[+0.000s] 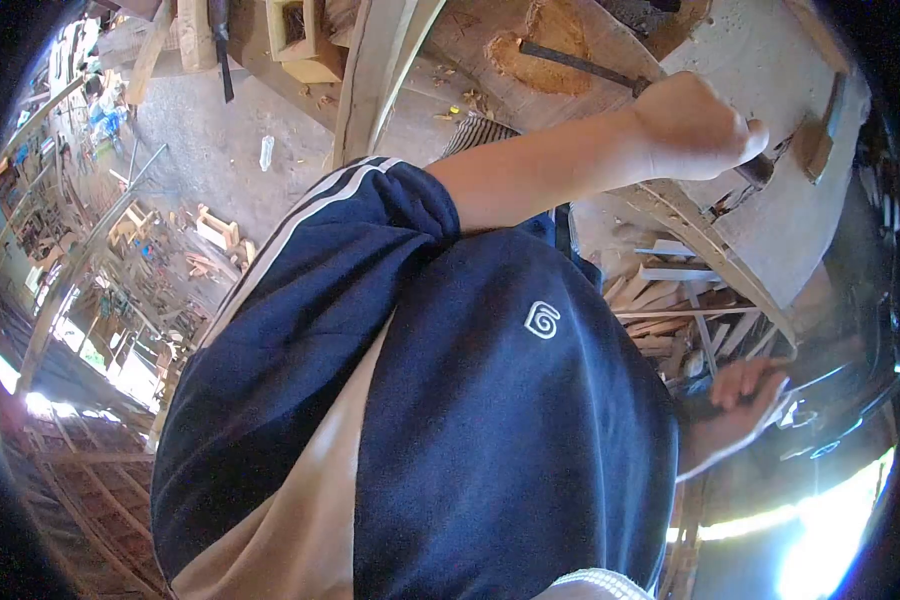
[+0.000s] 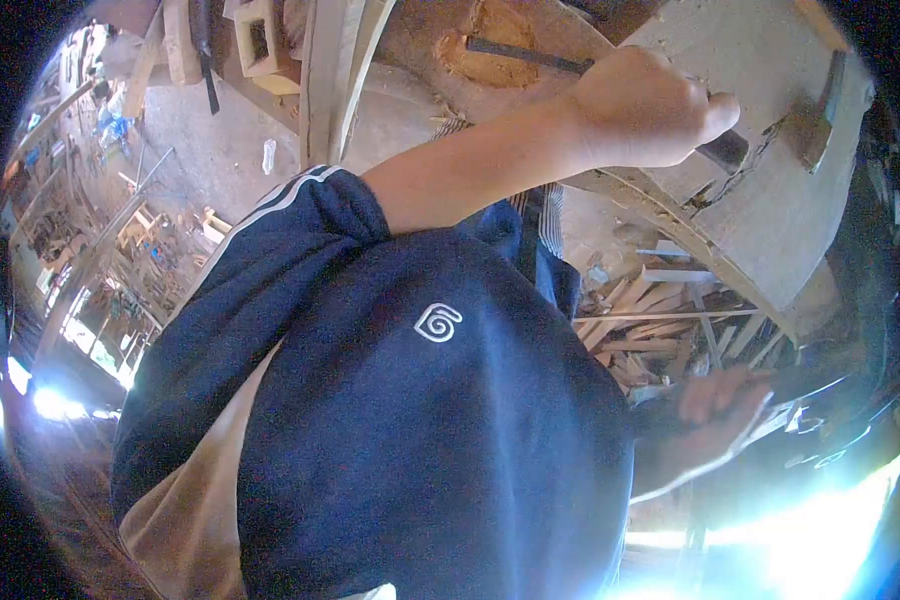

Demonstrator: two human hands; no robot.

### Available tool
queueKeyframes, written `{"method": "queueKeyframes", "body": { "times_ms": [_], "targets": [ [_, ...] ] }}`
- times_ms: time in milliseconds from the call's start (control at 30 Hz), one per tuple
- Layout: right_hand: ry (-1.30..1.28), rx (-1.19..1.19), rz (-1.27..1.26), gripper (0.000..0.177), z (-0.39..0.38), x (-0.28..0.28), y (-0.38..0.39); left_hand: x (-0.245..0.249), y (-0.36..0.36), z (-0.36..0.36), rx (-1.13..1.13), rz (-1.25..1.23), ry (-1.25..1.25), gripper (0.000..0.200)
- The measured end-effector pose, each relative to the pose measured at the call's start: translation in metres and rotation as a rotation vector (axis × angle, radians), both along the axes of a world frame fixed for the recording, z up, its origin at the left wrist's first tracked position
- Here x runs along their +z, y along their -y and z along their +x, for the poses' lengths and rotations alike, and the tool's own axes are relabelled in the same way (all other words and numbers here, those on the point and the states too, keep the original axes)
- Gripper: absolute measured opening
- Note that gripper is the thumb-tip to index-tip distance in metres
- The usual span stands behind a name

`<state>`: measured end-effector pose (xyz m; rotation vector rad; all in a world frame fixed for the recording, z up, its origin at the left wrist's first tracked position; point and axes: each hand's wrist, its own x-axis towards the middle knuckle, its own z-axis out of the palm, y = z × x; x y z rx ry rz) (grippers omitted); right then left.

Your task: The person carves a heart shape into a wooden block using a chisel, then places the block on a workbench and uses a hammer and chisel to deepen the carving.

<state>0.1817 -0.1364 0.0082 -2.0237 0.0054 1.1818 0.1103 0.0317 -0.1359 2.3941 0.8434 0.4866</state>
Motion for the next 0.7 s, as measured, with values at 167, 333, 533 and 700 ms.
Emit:
{"method": "queueKeyframes", "body": {
  "times_ms": [167, 333, 533, 700],
  "targets": [
    [-0.022, 0.006, -0.028, 0.012, 0.009, -0.001, -0.001, -0.022, -0.003, 0.003, -0.023, 0.185, 0.049, 0.010],
    [-0.151, 0.119, 0.221, 0.012, 0.084, -0.016, 0.057, -0.022, -0.001, 0.008, 0.020, 0.234, -0.017, 0.009],
    [-0.141, -0.008, 0.027, 0.014, 0.001, -0.017, -0.001, -0.028, -0.015, -0.018, 0.016, 0.323, -0.061, 0.009],
    [0.177, -0.006, -0.054, 0.014, 0.045, 0.000, 0.022, -0.022, -0.011, -0.010, -0.014, 0.343, 0.054, 0.009]
  ]
}}
